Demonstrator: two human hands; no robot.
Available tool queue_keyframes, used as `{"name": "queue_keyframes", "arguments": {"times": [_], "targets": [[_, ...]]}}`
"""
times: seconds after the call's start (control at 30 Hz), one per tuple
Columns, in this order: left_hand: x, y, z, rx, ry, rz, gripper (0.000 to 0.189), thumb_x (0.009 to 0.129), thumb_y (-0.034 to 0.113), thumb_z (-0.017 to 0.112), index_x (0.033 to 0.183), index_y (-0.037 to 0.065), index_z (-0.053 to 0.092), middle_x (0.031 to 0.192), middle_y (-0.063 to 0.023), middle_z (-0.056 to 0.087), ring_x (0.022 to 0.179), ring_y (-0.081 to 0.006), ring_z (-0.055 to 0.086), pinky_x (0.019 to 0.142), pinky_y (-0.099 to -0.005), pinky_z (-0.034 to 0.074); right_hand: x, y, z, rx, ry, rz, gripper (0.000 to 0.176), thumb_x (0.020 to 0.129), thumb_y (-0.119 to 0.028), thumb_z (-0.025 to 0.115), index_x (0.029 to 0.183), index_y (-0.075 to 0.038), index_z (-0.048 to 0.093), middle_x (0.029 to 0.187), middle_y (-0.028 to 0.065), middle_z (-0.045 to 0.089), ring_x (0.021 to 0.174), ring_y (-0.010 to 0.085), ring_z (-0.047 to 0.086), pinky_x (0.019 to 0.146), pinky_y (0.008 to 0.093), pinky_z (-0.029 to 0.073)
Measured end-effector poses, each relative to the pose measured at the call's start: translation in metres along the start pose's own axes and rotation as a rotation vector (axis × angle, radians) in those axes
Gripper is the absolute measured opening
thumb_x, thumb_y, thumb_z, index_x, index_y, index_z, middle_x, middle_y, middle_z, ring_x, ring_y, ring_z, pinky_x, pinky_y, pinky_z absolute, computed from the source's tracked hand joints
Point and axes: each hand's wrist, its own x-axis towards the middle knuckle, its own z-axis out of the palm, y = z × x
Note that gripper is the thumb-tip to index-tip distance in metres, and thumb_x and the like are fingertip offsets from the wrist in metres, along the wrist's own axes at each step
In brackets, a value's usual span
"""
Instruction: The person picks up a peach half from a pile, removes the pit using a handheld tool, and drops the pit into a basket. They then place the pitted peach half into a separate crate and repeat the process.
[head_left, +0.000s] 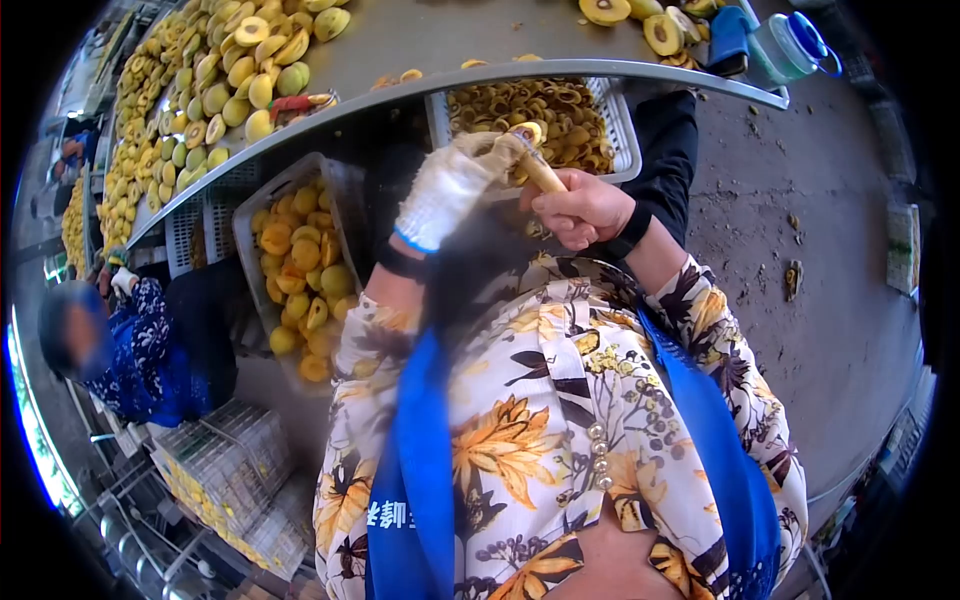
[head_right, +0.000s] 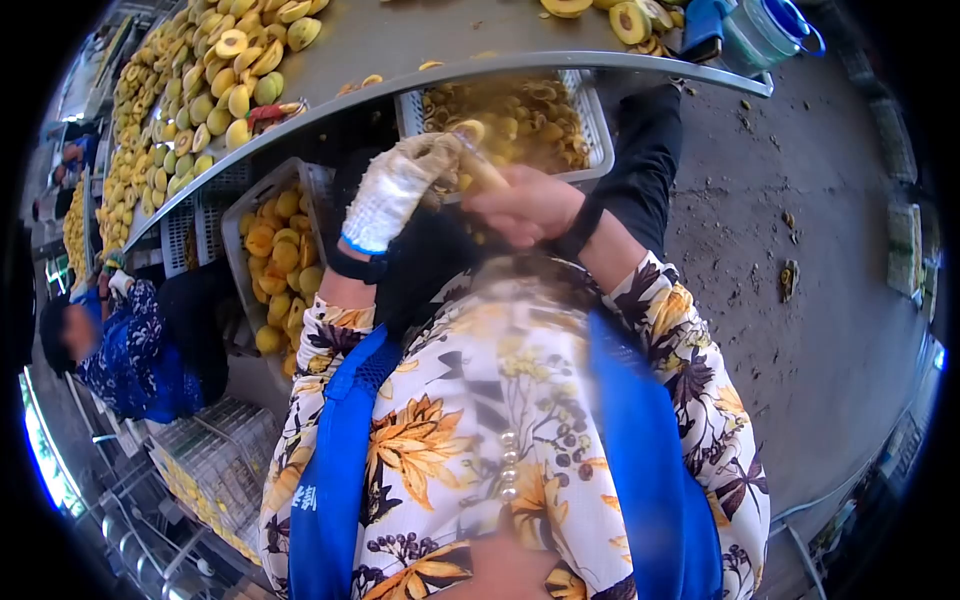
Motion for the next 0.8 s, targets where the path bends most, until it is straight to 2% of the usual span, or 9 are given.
{"name": "queue_keyframes", "arguments": {"times": [0.07, 0.17, 0.23, 0.27, 0.37, 0.47, 0.67, 0.77, 0.8], "targets": [[0.006, 0.007, 0.014, -0.007, -0.008, 0.008, 0.026, 0.089, 0.028, 0.056, 0.101, 0.006, 0.064, 0.084, -0.0034, 0.064, 0.073, -0.0106, 0.063, 0.054, -0.0233, 0.049, -0.003, 0.002, -0.003, -0.042, 0.023, -0.031, 0.016, 0.087, -0.008, 0.051, 0.101, -0.001, 0.048, 0.052, -0.0009, 0.042, 0.032, 0.0055, 0.034, 0.031, 0.0208, 0.029], [0.011, -0.008, 0.013, 0.7, 0.053, 0.467, 0.021, 0.087, 0.02, 0.055, 0.099, 0.006, 0.064, 0.082, -0.0092, 0.065, 0.07, -0.0142, 0.064, 0.054, -0.0266, 0.05, 0.002, 0.009, -0.005, -0.433, 0.219, -0.191, 0.015, 0.082, -0.012, 0.055, 0.094, -0.002, 0.053, 0.054, 0.0028, 0.049, 0.033, 0.0086, 0.04, 0.032, 0.0224, 0.033], [0.008, -0.015, 0.019, 0.621, 0.117, 0.268, 0.021, 0.085, 0.017, 0.054, 0.099, 0.005, 0.064, 0.082, -0.0118, 0.065, 0.069, -0.0164, 0.064, 0.056, -0.0283, 0.05, 0.013, 0.02, 0.0, -0.996, 0.465, -0.44, 0.014, 0.081, -0.014, 0.056, 0.09, -0.003, 0.055, 0.055, 0.0046, 0.051, 0.034, 0.0099, 0.043, 0.033, 0.0229, 0.034], [0.007, -0.018, 0.021, 0.584, 0.148, 0.166, 0.021, 0.084, 0.016, 0.054, 0.1, 0.005, 0.063, 0.081, -0.0131, 0.066, 0.069, -0.0176, 0.064, 0.057, -0.0292, 0.05, 0.019, 0.025, 0.0, -1.302, 0.57, -0.83, 0.016, 0.078, -0.014, 0.056, 0.087, -0.001, 0.056, 0.057, 0.0083, 0.055, 0.037, 0.0138, 0.049, 0.035, 0.0257, 0.038], [0.007, -0.027, 0.024, 0.73, 0.26, 0.193, 0.022, 0.083, 0.013, 0.054, 0.1, 0.005, 0.064, 0.08, -0.0117, 0.066, 0.07, -0.0167, 0.064, 0.06, -0.028, 0.051, 0.001, 0.001, 0.019, -0.71, 0.388, -0.113, 0.017, 0.077, -0.011, 0.055, 0.088, 0.002, 0.055, 0.058, 0.011, 0.057, 0.043, 0.0196, 0.054, 0.042, 0.0305, 0.043], [0.004, -0.029, 0.025, 0.437, 0.238, 0.144, 0.023, 0.083, 0.01, 0.053, 0.102, 0.003, 0.063, 0.08, -0.0129, 0.066, 0.074, -0.0175, 0.065, 0.065, -0.0276, 0.051, 0.004, 0.009, 0.004, -0.494, 0.304, -0.015, 0.018, 0.075, -0.01, 0.055, 0.087, 0.003, 0.054, 0.057, 0.0124, 0.057, 0.049, 0.0244, 0.057, 0.048, 0.0345, 0.045], [0.012, -0.028, 0.034, -0.444, -0.039, 0.029, 0.035, 0.09, 0.02, 0.053, 0.122, 0.006, 0.049, 0.113, -0.0136, 0.058, 0.099, -0.0185, 0.058, 0.081, -0.0293, 0.049, 0.01, 0.023, 0.003, -1.33, 0.756, -0.457, 0.017, 0.074, -0.01, 0.056, 0.084, 0.001, 0.048, 0.06, 0.0173, 0.057, 0.06, 0.0329, 0.06, 0.054, 0.0421, 0.045], [-0.005, 0.009, 0.041, -1.278, -0.228, -0.134, 0.037, 0.091, 0.025, 0.053, 0.123, 0.007, 0.046, 0.114, -0.0114, 0.054, 0.101, -0.0184, 0.054, 0.083, -0.0307, 0.049, 0.007, 0.027, 0.001, -1.388, 0.798, -0.476, 0.016, 0.075, -0.008, 0.053, 0.087, 0.0, 0.045, 0.068, 0.0199, 0.059, 0.067, 0.0364, 0.06, 0.058, 0.0445, 0.046], [-0.005, 0.011, 0.041, -1.282, -0.232, -0.148, 0.036, 0.091, 0.025, 0.054, 0.121, 0.006, 0.047, 0.112, -0.0112, 0.055, 0.099, -0.0186, 0.055, 0.083, -0.0312, 0.049, 0.006, 0.027, 0.005, -1.428, 0.817, -0.45, 0.015, 0.076, -0.007, 0.052, 0.088, -0.001, 0.045, 0.069, 0.0196, 0.06, 0.067, 0.0364, 0.06, 0.058, 0.0442, 0.046]]}}
